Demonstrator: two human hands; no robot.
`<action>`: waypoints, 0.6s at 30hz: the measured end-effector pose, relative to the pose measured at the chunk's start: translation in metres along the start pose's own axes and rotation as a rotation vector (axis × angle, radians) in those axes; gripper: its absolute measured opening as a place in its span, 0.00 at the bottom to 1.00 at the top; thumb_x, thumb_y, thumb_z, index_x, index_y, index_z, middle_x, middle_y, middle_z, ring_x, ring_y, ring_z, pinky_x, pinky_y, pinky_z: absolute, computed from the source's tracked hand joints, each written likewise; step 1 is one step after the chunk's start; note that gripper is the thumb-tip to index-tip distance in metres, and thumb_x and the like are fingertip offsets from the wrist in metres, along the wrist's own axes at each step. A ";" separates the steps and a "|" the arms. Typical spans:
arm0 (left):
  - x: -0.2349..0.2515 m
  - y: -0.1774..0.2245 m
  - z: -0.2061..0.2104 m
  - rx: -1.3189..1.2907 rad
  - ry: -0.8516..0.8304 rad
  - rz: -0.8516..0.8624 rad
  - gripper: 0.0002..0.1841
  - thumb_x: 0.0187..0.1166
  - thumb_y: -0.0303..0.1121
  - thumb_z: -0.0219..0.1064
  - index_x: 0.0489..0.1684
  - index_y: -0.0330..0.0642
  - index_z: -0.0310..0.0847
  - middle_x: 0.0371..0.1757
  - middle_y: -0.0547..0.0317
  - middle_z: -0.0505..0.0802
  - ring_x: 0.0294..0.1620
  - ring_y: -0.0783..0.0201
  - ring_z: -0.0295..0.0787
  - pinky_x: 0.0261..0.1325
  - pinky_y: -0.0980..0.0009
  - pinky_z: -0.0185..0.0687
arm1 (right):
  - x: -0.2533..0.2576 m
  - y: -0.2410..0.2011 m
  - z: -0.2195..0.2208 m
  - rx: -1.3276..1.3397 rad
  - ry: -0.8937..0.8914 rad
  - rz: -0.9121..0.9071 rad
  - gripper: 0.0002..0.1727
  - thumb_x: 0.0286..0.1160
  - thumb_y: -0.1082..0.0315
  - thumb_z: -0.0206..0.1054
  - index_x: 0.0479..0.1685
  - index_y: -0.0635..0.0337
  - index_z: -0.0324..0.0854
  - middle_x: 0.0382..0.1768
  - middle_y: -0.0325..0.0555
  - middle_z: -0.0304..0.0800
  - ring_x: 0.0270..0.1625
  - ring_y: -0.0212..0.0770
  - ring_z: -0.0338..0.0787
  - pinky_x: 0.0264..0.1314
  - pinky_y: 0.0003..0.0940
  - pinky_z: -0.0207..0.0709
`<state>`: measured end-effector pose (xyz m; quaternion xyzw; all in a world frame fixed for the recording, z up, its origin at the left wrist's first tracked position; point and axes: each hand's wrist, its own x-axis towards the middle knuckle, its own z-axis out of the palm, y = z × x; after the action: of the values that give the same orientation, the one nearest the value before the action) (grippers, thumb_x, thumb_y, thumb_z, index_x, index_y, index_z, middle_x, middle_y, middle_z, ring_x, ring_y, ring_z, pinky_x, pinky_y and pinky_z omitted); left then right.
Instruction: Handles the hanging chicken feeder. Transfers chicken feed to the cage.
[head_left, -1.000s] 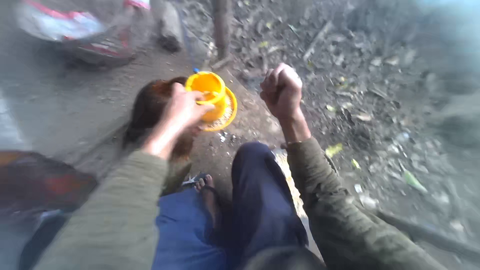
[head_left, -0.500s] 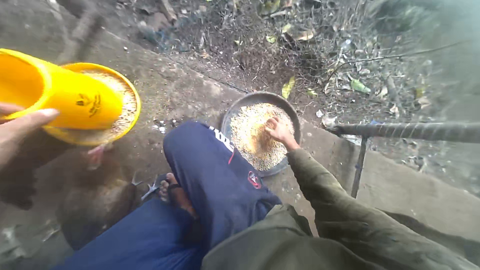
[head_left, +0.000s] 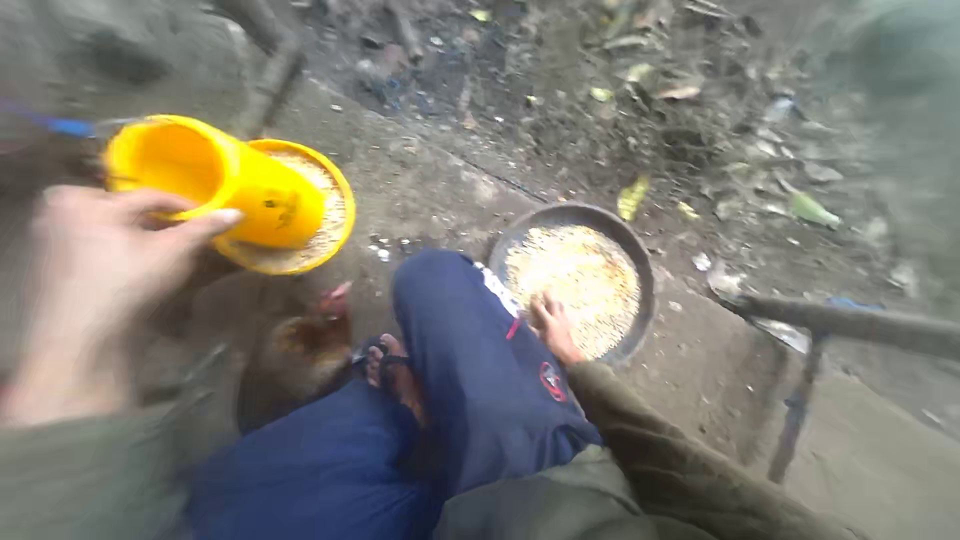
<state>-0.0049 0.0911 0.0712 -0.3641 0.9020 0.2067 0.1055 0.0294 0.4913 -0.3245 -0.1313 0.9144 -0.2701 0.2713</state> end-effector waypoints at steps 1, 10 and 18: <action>0.023 -0.042 0.002 0.032 0.046 0.059 0.19 0.83 0.37 0.70 0.51 0.23 0.85 0.59 0.17 0.83 0.61 0.23 0.79 0.64 0.27 0.70 | 0.000 -0.002 0.003 0.034 -0.007 -0.053 0.28 0.78 0.52 0.69 0.74 0.56 0.83 0.83 0.68 0.69 0.86 0.72 0.65 0.86 0.67 0.60; 0.065 -0.095 0.010 -0.023 0.087 0.015 0.20 0.74 0.51 0.76 0.48 0.44 0.90 0.66 0.30 0.79 0.69 0.32 0.75 0.64 0.30 0.71 | 0.021 0.004 -0.030 0.129 -0.149 0.163 0.18 0.76 0.64 0.71 0.60 0.67 0.87 0.61 0.65 0.88 0.66 0.61 0.87 0.72 0.61 0.78; 0.068 -0.096 0.013 -0.093 0.080 0.009 0.16 0.67 0.45 0.83 0.43 0.45 0.91 0.66 0.35 0.79 0.65 0.38 0.80 0.63 0.40 0.80 | 0.043 -0.039 -0.092 1.106 0.056 0.293 0.06 0.77 0.68 0.55 0.36 0.52 0.76 0.18 0.30 0.76 0.16 0.25 0.72 0.17 0.23 0.67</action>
<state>0.0147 -0.0072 0.0075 -0.3724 0.8967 0.2339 0.0512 -0.0545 0.4818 -0.2556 0.1657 0.6527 -0.6712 0.3099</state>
